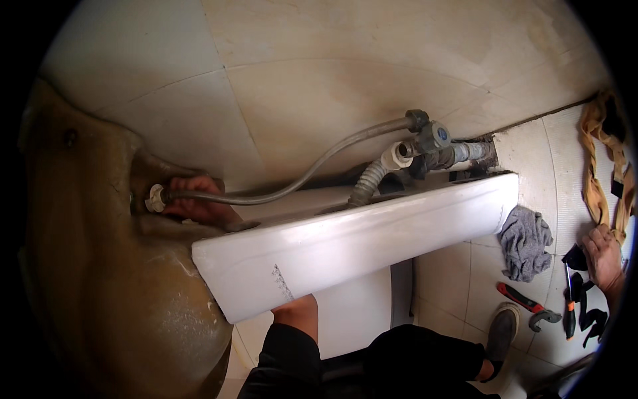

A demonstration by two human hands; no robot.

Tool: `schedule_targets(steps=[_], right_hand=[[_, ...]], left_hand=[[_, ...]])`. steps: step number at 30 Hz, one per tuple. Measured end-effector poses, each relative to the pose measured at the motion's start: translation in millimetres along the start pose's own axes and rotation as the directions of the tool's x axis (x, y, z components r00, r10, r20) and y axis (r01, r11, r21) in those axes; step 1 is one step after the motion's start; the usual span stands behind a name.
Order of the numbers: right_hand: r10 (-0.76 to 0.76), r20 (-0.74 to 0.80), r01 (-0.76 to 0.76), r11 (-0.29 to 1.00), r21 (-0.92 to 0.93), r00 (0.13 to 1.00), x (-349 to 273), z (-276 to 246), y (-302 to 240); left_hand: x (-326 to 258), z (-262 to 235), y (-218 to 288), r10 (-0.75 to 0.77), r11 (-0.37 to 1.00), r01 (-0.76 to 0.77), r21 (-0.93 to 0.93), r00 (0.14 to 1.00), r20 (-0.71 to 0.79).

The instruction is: The person works on a toilet plumbing connection using a wrench, then moves to a living room to organize tools in a drawer. They place a wrench and other items into a drawer and wipe their hands with a cloth. Finally, they walk to a garage area and pick up a hammer from a shelf.

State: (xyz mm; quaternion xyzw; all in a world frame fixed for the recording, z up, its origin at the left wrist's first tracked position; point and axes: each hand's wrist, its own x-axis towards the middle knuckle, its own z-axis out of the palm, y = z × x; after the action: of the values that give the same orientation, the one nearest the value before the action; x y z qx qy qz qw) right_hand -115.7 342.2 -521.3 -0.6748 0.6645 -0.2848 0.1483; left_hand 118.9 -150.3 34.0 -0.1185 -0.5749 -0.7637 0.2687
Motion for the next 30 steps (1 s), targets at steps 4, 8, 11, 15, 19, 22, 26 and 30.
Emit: schedule_targets(steps=[4,8,11,15,19,22,26,30], right_hand=[[-0.001,0.016,0.002,1.000,-0.012,1.000,-1.0,-2.7,-1.5],[0.002,-0.024,-0.002,1.000,0.008,1.000,-2.2,4.0,2.3],[-0.024,-0.127,0.033,0.997,0.066,0.992,1.2,5.1,0.2],[0.087,-0.049,-0.086,0.996,0.036,0.995,-14.3,16.4,-4.8],[0.135,-0.082,-0.127,0.988,0.090,0.987,-28.4,58.7,10.6],[0.130,-0.083,-0.123,0.989,0.083,0.988,-26.6,56.0,8.7],[0.093,-0.069,-0.090,0.995,0.043,0.993,-21.2,35.4,2.5],[0.036,-0.045,-0.035,0.999,0.013,0.998,-11.6,17.3,-2.7]], left_hand=[[-4.6,-1.5,2.9,0.004,1.000,-0.004,0.002,1.000,-0.013],[0.6,3.7,-3.2,-0.005,1.000,0.005,0.008,1.000,-0.007],[2.4,2.3,-4.6,-0.004,1.000,0.004,0.004,1.000,-0.001],[4.2,-2.2,-3.5,0.005,1.000,-0.005,-0.006,1.000,0.017],[7.9,-3.1,-3.0,0.004,1.000,-0.004,0.000,0.999,0.043],[7.1,-2.9,-3.0,0.001,1.000,-0.001,0.006,0.999,0.050],[7.0,-1.8,-1.7,-0.002,1.000,0.002,0.009,0.998,0.056],[5.3,0.4,-1.7,0.000,1.000,-0.001,0.005,0.999,0.051]])
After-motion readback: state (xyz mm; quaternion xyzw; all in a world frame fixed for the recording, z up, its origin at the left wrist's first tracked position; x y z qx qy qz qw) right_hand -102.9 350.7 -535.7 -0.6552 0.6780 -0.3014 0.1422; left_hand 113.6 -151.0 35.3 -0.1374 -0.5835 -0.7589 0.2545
